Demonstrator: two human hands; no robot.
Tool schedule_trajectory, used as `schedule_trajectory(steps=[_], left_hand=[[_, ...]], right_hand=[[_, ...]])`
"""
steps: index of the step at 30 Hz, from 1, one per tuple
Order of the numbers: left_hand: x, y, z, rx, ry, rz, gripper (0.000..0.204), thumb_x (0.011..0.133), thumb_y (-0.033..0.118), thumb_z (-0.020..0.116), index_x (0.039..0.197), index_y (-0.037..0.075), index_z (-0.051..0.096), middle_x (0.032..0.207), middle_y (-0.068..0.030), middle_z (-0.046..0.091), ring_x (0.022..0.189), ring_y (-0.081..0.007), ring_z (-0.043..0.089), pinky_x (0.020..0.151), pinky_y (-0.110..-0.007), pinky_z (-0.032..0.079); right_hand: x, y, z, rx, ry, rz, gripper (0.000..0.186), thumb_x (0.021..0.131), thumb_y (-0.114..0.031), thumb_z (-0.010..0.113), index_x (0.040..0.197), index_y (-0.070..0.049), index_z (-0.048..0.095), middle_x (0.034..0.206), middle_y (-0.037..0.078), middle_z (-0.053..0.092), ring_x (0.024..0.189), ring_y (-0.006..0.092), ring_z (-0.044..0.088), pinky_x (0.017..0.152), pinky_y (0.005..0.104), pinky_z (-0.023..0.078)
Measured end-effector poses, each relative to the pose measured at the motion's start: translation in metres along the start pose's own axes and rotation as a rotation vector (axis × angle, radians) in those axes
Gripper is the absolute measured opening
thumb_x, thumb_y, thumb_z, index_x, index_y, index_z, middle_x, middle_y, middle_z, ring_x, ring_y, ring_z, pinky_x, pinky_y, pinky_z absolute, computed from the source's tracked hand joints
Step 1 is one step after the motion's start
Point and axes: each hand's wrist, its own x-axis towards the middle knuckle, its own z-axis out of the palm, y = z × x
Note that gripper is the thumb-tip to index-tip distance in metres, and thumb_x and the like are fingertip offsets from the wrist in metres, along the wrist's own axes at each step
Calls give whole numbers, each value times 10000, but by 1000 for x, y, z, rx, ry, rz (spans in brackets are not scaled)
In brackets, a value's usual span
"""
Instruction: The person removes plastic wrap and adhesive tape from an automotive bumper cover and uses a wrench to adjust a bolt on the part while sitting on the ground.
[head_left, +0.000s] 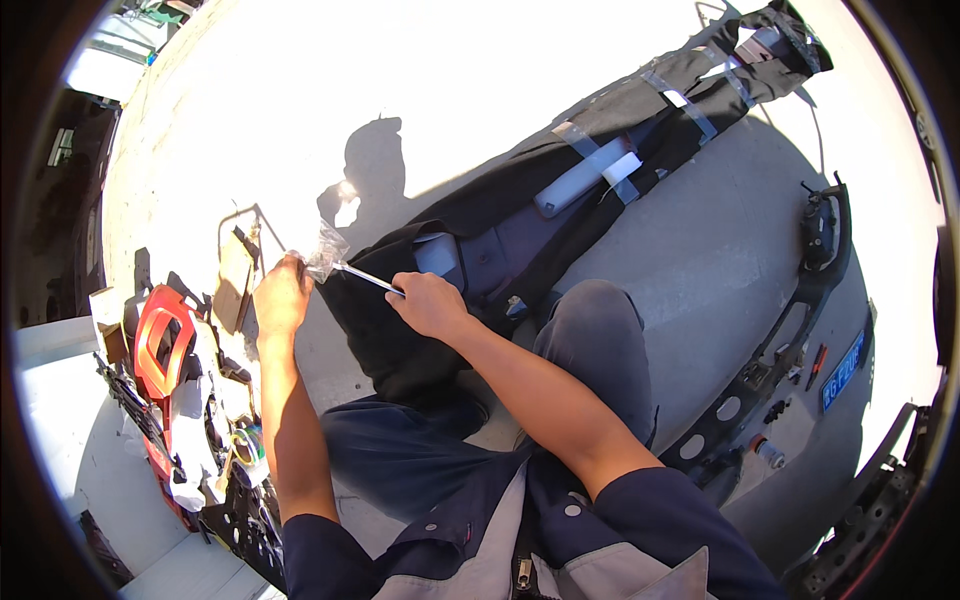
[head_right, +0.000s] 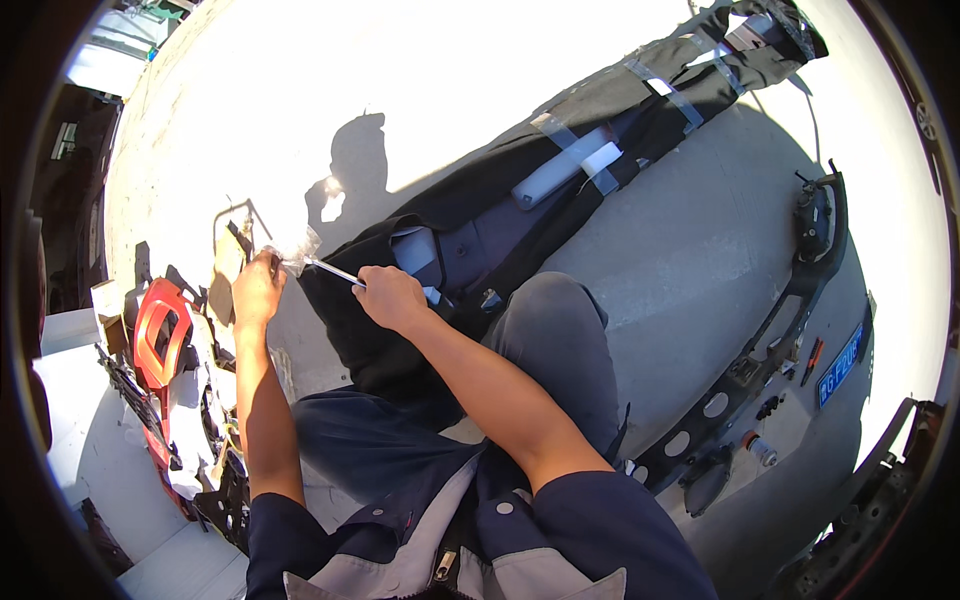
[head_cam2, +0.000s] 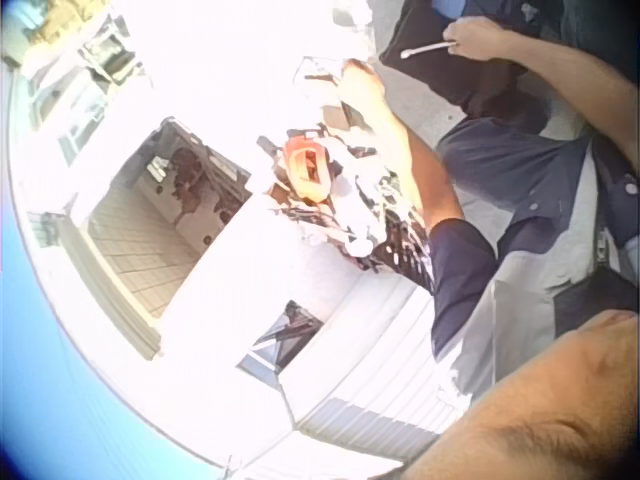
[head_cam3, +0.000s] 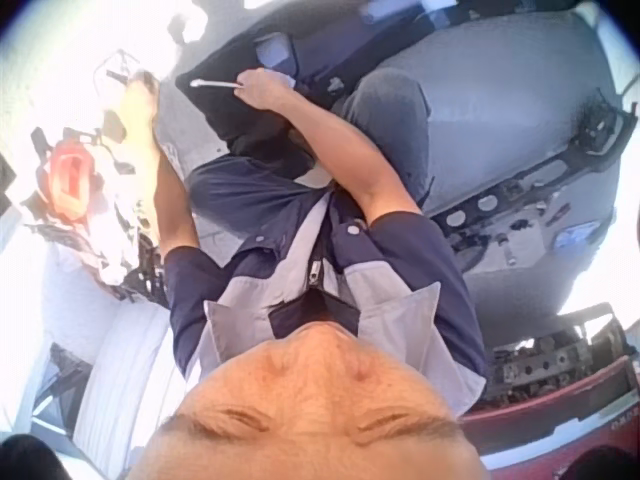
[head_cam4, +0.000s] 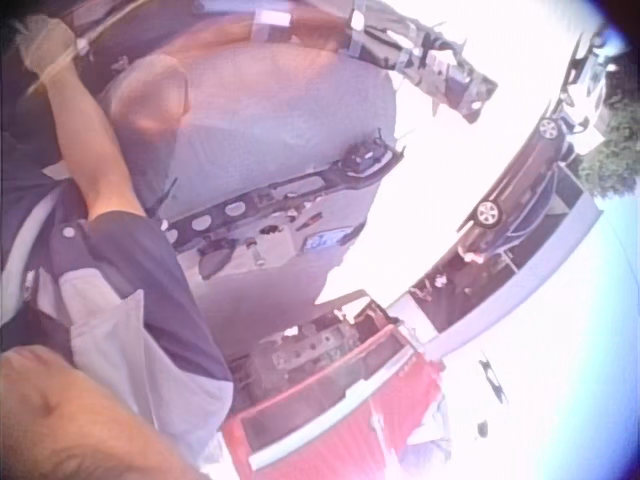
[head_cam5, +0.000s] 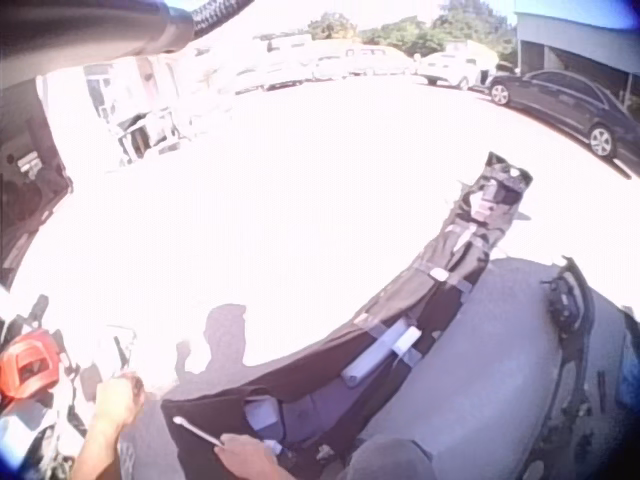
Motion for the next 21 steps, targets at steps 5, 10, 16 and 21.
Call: schedule_trajectory(steps=[5,10,16,21], left_hand=[[-32,97,-40,-459,-75,259,203,864,153,625,1038,57,666,971,-163,699,893,-364,680,768,-425,539],[-37,117,-48,-818,-68,302,258,826,97,664,1074,28,666,841,-161,693,778,-309,695,715,-375,529],[-21,88,-17,-1236,-78,25,211,945,91,619,1102,-49,623,867,-83,701,709,-135,676,653,-252,526],[-20,85,-19,-1375,-165,22,187,966,112,609,1073,-41,604,892,-86,686,772,-159,694,713,-262,549]], right_hand=[[-2,-40,-76,140,381,-344,476,901,-426,658,1092,9,641,888,206,653,873,381,654,749,440,500],[-10,-31,-107,299,-67,-415,617,871,-533,680,1116,30,620,1027,186,693,955,299,671,843,387,507],[3,-28,-94,315,-144,-393,354,894,-247,713,1069,44,613,832,108,672,772,172,642,724,338,505],[35,-21,-83,693,30,-387,139,889,-31,619,1017,26,622,722,12,588,640,96,554,586,266,454]])
